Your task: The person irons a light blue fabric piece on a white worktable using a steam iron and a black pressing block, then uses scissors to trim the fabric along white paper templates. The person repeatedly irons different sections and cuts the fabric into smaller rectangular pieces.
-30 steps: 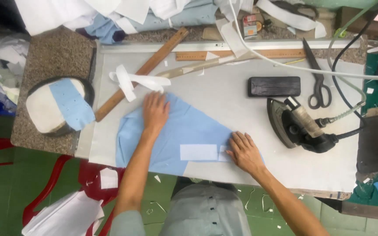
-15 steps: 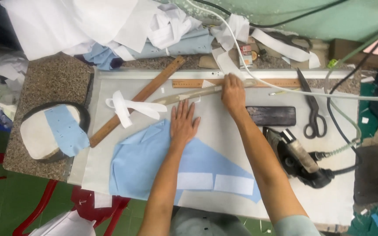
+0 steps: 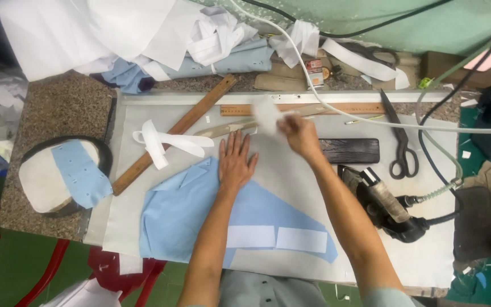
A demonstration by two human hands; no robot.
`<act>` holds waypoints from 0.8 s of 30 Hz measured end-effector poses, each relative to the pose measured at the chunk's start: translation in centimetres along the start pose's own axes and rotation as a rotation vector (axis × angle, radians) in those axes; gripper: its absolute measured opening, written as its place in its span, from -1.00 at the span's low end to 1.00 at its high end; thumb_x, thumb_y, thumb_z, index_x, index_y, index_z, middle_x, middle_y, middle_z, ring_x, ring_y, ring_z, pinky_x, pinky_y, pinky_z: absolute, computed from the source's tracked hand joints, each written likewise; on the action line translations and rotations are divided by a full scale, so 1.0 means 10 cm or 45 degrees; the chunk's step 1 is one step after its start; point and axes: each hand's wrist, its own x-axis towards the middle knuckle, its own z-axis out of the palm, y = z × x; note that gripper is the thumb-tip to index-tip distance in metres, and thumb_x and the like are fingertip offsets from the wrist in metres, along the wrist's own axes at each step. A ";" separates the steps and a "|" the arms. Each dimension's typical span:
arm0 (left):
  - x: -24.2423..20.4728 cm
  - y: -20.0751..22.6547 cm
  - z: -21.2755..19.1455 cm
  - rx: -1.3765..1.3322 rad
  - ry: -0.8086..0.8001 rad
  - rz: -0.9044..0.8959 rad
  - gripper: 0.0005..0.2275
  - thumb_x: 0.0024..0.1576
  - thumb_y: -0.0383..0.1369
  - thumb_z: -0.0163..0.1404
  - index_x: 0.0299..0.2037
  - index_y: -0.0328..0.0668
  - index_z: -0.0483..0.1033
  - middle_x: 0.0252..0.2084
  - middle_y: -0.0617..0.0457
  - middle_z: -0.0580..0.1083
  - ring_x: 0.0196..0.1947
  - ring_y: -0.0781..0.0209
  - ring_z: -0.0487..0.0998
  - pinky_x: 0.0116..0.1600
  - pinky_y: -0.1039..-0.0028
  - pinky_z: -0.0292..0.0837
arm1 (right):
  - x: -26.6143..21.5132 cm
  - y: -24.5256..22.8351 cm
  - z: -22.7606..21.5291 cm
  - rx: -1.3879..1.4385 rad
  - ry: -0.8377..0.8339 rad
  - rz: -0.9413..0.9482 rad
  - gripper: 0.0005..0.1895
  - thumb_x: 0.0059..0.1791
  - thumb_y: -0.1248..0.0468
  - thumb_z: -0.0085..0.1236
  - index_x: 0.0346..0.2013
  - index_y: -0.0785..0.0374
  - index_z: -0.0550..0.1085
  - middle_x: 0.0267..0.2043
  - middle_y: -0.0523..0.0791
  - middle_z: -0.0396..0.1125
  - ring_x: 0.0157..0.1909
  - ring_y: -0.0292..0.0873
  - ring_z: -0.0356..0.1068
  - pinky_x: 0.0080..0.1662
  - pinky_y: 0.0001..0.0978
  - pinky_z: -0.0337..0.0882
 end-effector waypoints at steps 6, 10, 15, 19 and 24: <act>0.11 -0.40 0.79 0.097 0.470 0.250 -0.47 0.11 -0.23 0.02 0.33 -0.14 0.39 0.41 -0.20 0.28 0.46 -0.19 0.17 0.50 -0.07 -0.04 | -1.08 -0.10 -0.23 -0.122 -0.171 0.220 -0.50 -0.04 -0.05 0.31 -0.05 0.30 0.57 -0.19 0.11 0.53 -0.08 0.13 0.55 -0.07 -0.05 0.55; 0.02 -0.66 0.79 -0.199 0.375 0.237 -0.59 0.21 -0.31 -0.03 0.30 -0.05 0.43 0.43 -0.17 0.27 0.45 -0.20 0.20 0.48 -0.06 0.01 | -1.50 0.18 -0.38 -0.390 -0.059 0.139 -0.75 0.07 0.17 0.19 -0.02 0.21 0.57 -0.26 0.01 0.55 -0.18 0.01 0.58 -0.17 -0.19 0.57; -0.41 -0.50 -0.02 -0.746 0.699 -0.175 -0.72 0.30 -0.45 -0.04 0.19 -0.32 0.49 0.25 -0.33 0.38 0.30 -0.30 0.37 0.37 0.05 0.24 | -2.07 -0.12 -0.84 0.478 -0.258 0.318 -0.74 0.03 0.26 0.20 -0.02 0.28 0.59 -0.40 -0.01 0.52 -0.35 -0.13 0.46 -0.22 -0.24 0.50; -1.09 0.09 -0.18 -1.512 0.173 -0.208 -0.58 0.28 -0.20 0.05 0.26 -0.29 0.44 0.23 -0.31 0.43 0.31 -0.23 0.38 0.33 0.10 0.32 | -2.26 -0.23 -0.89 0.554 -0.433 0.304 -0.75 0.00 0.30 0.23 -0.07 0.34 0.60 -0.41 0.04 0.52 -0.35 -0.10 0.44 -0.24 -0.25 0.48; -1.55 0.40 0.02 -1.599 -0.072 -0.065 -0.71 0.22 -0.21 0.13 0.05 -0.20 0.58 -0.19 0.01 0.62 -0.16 0.18 0.68 -0.03 0.39 0.61 | -2.38 -0.32 -0.92 0.389 -0.387 0.208 -0.70 0.00 0.26 0.25 -0.01 0.32 0.58 -0.36 0.14 0.52 -0.35 0.03 0.51 -0.23 -0.12 0.50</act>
